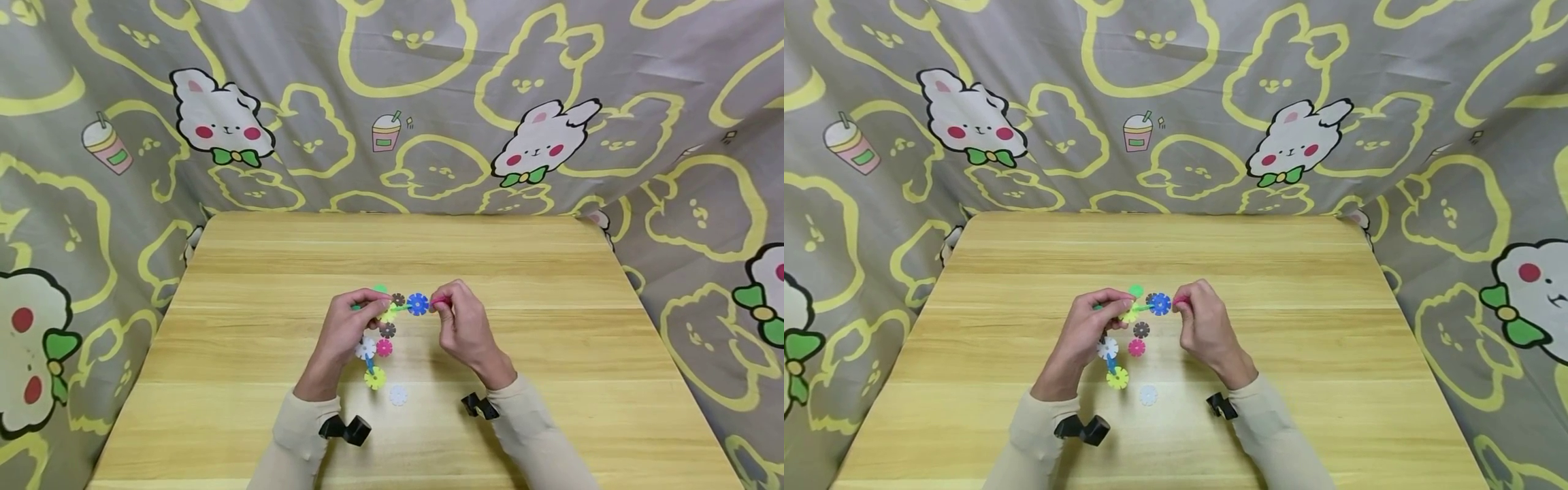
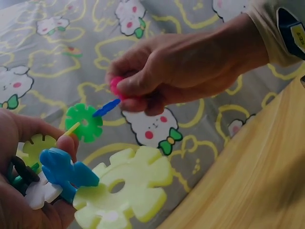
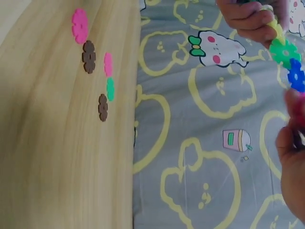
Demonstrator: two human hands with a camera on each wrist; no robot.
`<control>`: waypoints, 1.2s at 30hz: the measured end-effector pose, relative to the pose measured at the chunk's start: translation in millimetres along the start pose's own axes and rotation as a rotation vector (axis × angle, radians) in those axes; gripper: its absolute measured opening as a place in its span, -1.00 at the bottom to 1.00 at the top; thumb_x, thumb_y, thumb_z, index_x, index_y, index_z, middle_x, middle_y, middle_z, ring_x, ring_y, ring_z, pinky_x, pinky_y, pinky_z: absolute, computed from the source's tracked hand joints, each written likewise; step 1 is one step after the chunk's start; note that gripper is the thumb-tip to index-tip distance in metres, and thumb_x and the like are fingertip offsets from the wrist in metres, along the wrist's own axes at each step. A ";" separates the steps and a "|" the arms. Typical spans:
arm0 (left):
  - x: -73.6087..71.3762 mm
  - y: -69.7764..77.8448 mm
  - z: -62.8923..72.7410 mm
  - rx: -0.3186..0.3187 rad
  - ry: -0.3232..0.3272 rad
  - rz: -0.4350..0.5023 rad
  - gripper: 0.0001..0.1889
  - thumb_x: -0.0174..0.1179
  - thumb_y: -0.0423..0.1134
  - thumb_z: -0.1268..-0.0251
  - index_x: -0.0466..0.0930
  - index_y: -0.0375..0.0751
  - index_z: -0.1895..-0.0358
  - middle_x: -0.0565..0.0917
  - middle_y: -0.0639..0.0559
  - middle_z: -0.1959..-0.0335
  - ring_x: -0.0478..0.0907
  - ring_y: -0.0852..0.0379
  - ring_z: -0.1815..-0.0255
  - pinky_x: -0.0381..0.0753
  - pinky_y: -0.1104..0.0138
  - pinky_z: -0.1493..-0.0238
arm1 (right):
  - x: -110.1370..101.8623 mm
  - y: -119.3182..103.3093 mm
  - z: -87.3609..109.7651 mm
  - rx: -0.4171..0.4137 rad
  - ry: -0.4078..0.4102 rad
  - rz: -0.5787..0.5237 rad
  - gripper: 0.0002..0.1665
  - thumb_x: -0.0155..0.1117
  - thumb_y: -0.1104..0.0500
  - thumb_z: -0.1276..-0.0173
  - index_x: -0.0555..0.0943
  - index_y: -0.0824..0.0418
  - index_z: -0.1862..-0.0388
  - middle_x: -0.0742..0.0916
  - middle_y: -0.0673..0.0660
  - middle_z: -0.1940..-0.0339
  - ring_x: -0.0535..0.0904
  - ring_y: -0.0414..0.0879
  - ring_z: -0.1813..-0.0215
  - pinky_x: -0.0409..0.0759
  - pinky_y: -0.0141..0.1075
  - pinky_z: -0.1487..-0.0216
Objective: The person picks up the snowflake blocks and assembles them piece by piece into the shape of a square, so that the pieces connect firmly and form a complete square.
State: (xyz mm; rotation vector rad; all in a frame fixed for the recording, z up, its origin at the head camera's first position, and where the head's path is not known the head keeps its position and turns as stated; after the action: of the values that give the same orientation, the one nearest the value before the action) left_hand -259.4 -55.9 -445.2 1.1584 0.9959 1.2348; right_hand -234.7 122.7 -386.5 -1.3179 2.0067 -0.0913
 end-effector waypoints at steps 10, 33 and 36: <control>-3.8 2.1 -1.2 0.044 0.059 0.123 -0.77 0.20 -0.39 -0.27 0.59 -0.50 0.09 0.62 0.00 0.33 0.58 0.21 0.54 0.59 0.45 0.43 | -2.9 7.2 -0.3 0.150 -0.005 -0.087 -0.87 0.27 0.39 -0.28 0.65 0.24 0.21 0.73 0.09 0.32 0.56 -0.19 0.29 0.52 -0.54 0.20; 49.9 -0.2 9.1 0.052 -0.302 -0.056 -0.62 -0.31 -0.12 -0.58 0.41 -0.31 -0.09 0.45 -0.05 0.36 0.52 0.11 0.60 0.56 0.36 0.60 | 0.1 -4.3 -8.4 0.067 0.051 -0.131 -0.80 0.41 0.40 -0.14 0.75 0.27 0.22 0.80 0.14 0.28 0.71 -0.08 0.26 0.61 -0.46 0.13; 50.7 2.5 8.9 0.090 -0.275 -0.063 -0.61 -0.32 -0.09 -0.60 0.42 -0.33 0.04 0.46 -0.04 0.43 0.49 0.13 0.69 0.54 0.35 0.68 | 1.9 -6.8 -8.6 0.053 0.025 -0.143 -0.76 0.39 0.44 -0.14 0.74 0.29 0.18 0.78 0.15 0.23 0.71 -0.07 0.21 0.61 -0.47 0.08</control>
State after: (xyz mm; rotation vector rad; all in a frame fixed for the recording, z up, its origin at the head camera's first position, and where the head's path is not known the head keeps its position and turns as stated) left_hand -246.1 -6.5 -439.0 1.3173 0.8803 0.9585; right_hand -234.9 115.2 -378.3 -1.4310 1.9152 -0.2269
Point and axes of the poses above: each hand's wrist, its own z-axis away from the middle knuckle, its own x-axis out of the palm, y = z × x, the point moved 9 cm from there along -z, towards the middle knuckle
